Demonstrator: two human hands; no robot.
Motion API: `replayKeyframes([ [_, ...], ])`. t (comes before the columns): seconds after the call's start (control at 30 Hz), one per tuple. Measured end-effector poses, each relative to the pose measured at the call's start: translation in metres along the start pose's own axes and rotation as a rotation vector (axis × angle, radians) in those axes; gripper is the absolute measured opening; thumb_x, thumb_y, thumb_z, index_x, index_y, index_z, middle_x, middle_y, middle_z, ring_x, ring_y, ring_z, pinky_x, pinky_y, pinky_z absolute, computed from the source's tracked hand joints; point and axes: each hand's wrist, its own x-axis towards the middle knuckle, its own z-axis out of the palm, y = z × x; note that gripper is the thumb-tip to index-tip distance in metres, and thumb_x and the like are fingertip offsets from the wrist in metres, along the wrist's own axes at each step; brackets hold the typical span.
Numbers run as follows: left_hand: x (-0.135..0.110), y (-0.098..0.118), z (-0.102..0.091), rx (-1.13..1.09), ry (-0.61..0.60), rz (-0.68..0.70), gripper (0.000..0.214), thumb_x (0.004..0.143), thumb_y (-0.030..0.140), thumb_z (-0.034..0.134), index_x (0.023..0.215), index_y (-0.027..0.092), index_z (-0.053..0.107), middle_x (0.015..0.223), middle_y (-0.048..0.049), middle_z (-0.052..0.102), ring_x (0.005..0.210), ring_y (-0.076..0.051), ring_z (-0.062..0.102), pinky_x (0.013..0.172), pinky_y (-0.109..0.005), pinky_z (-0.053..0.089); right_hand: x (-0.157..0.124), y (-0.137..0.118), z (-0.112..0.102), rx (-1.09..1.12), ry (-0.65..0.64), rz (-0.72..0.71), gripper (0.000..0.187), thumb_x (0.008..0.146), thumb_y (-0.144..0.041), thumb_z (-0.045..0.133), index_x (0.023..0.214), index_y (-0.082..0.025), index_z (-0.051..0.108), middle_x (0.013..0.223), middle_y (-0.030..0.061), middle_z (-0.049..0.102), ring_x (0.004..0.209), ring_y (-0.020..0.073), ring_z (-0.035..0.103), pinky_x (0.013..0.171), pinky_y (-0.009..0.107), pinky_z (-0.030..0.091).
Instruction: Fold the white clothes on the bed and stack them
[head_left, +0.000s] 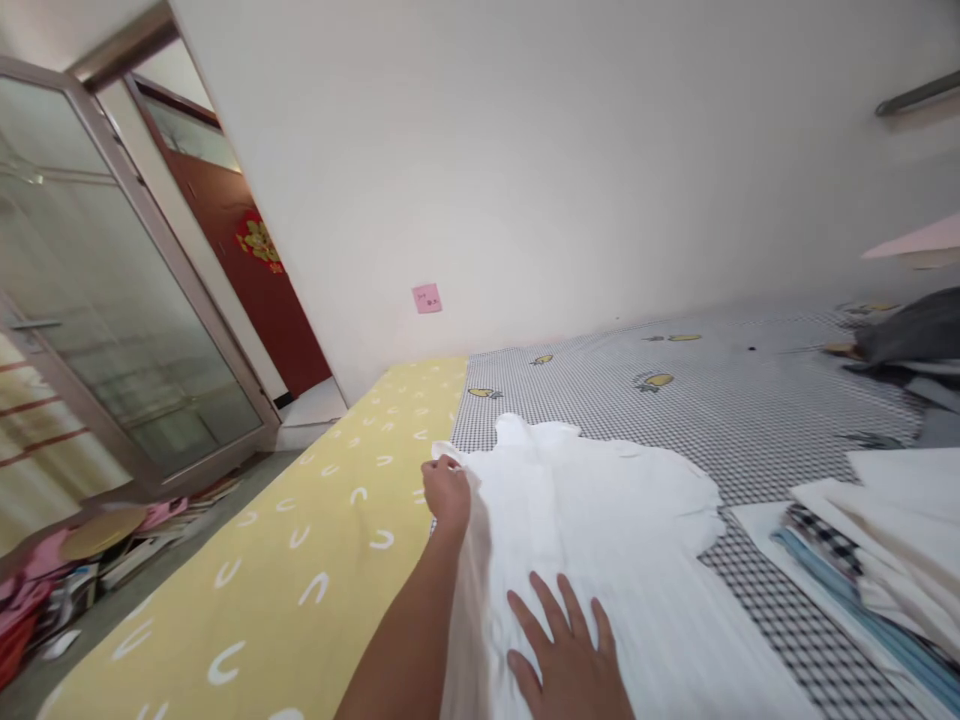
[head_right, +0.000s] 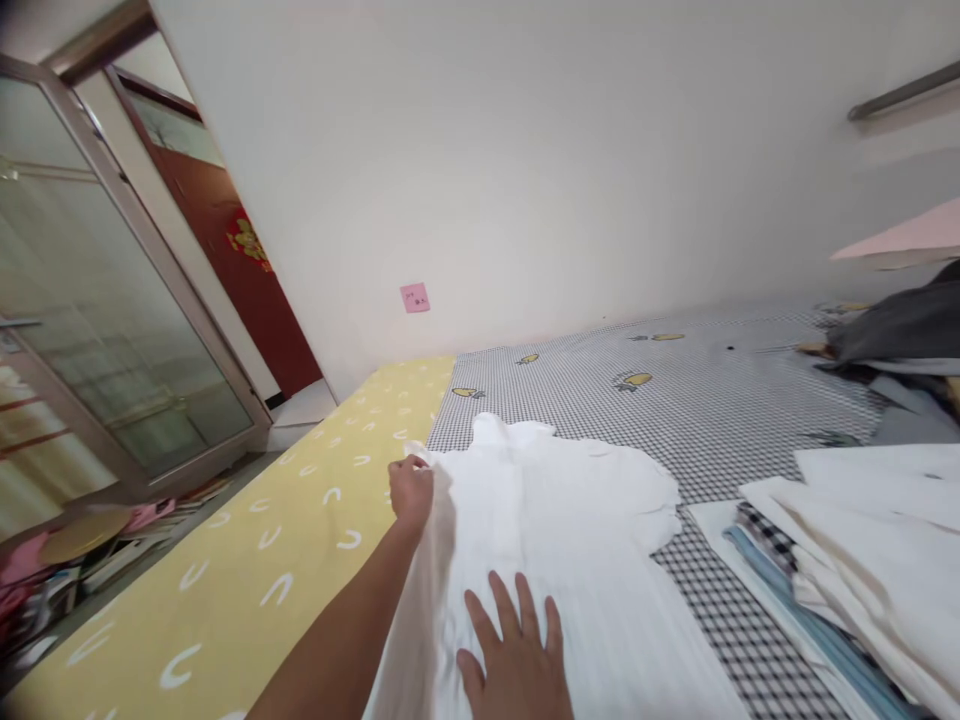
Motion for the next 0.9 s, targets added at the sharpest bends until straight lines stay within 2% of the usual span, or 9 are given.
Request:
replayKeyframes([
  [0.1,-0.023,0.021,0.022,0.060,-0.134,0.150,0.027,0.091,0.020,0.049,0.110,0.022,0.066,0.148,-0.0107,0.048,0.126,-0.023,0.057,0.107,-0.039,0.043,0.003,-0.006,-0.011,0.027,-0.039,0.013,0.053,0.095,-0.048,0.050,0.147,-0.051,0.043,0.160,-0.0059,0.037,0.149,0.0387,0.032,0.116,0.073,0.023],
  [0.2,-0.048,0.026,0.038,0.120,-0.343,0.276,0.038,0.080,0.022,0.063,0.118,0.022,0.066,0.158,-0.0123,0.042,0.146,-0.033,0.038,0.117,-0.053,0.032,0.004,-0.010,-0.020,0.039,-0.072,0.028,0.051,0.096,-0.048,0.047,0.147,-0.049,0.046,0.160,-0.0045,0.039,0.149,0.0376,0.031,0.116,0.072,0.023],
  [0.27,-0.060,0.020,0.036,0.132,-0.468,0.363,0.048,0.078,0.025,0.067,0.125,0.022,0.063,0.158,-0.0124,0.044,0.148,-0.034,0.034,0.119,-0.057,0.029,0.004,-0.012,-0.025,0.037,-0.070,0.034,0.051,0.096,-0.050,0.047,0.147,-0.047,0.047,0.160,-0.0039,0.039,0.150,0.0373,0.030,0.117,0.071,0.021],
  [0.37,-0.072,0.001,0.015,0.091,-0.576,0.482,0.051,0.079,0.030,0.069,0.129,0.029,0.063,0.154,-0.0045,0.051,0.147,-0.026,0.040,0.121,-0.046,0.032,0.002,-0.015,-0.032,0.032,-0.051,0.031,0.050,0.097,-0.051,0.045,0.146,-0.046,0.049,0.161,-0.0031,0.039,0.151,0.0364,0.028,0.119,0.070,0.017],
  [0.5,-0.085,-0.055,-0.034,-0.013,-0.460,0.422,0.050,0.094,0.037,0.049,0.143,0.030,0.050,0.162,0.0009,0.040,0.150,-0.015,0.033,0.122,-0.030,0.029,-0.002,-0.022,-0.049,0.009,-0.089,0.051,0.051,0.098,-0.047,0.044,0.149,-0.042,0.046,0.163,-0.0020,0.036,0.152,0.0342,0.025,0.120,0.066,0.015],
  [0.57,-0.098,-0.095,-0.058,-0.014,-0.356,0.301,0.045,0.098,0.034,0.036,0.139,0.026,0.054,0.157,-0.0035,0.047,0.150,-0.017,0.032,0.124,-0.035,0.028,-0.002,-0.025,-0.056,-0.014,-0.117,0.072,0.052,0.098,-0.045,0.045,0.149,-0.041,0.046,0.163,-0.0014,0.035,0.153,0.0332,0.024,0.121,0.064,0.014],
  [0.67,-0.132,-0.154,-0.083,0.031,-0.286,0.146,0.034,0.095,0.031,0.040,0.112,0.028,0.069,0.136,-0.0063,0.065,0.147,-0.023,0.039,0.122,-0.045,0.032,-0.003,-0.028,-0.061,-0.052,-0.132,0.080,0.052,0.098,-0.044,0.045,0.149,-0.039,0.046,0.163,-0.0004,0.036,0.152,0.0325,0.025,0.121,0.063,0.014],
  [0.77,-0.172,-0.192,-0.088,0.103,-0.241,0.069,0.023,0.091,0.035,0.050,0.098,0.030,0.070,0.144,-0.0073,0.059,0.147,-0.028,0.039,0.117,-0.050,0.037,-0.004,-0.027,-0.060,-0.081,-0.120,0.068,0.051,0.098,-0.044,0.045,0.149,-0.039,0.046,0.163,-0.0005,0.037,0.152,0.0322,0.026,0.120,0.063,0.015],
  [0.9,-0.208,-0.195,-0.075,0.182,-0.208,0.070,0.013,0.078,0.030,0.065,0.090,0.024,0.065,0.161,-0.0112,0.039,0.149,-0.036,0.032,0.114,-0.054,0.038,-0.005,-0.025,-0.054,-0.100,-0.101,0.058,0.051,0.099,-0.046,0.043,0.149,-0.039,0.046,0.162,-0.0004,0.038,0.152,0.0316,0.027,0.120,0.063,0.017],
])
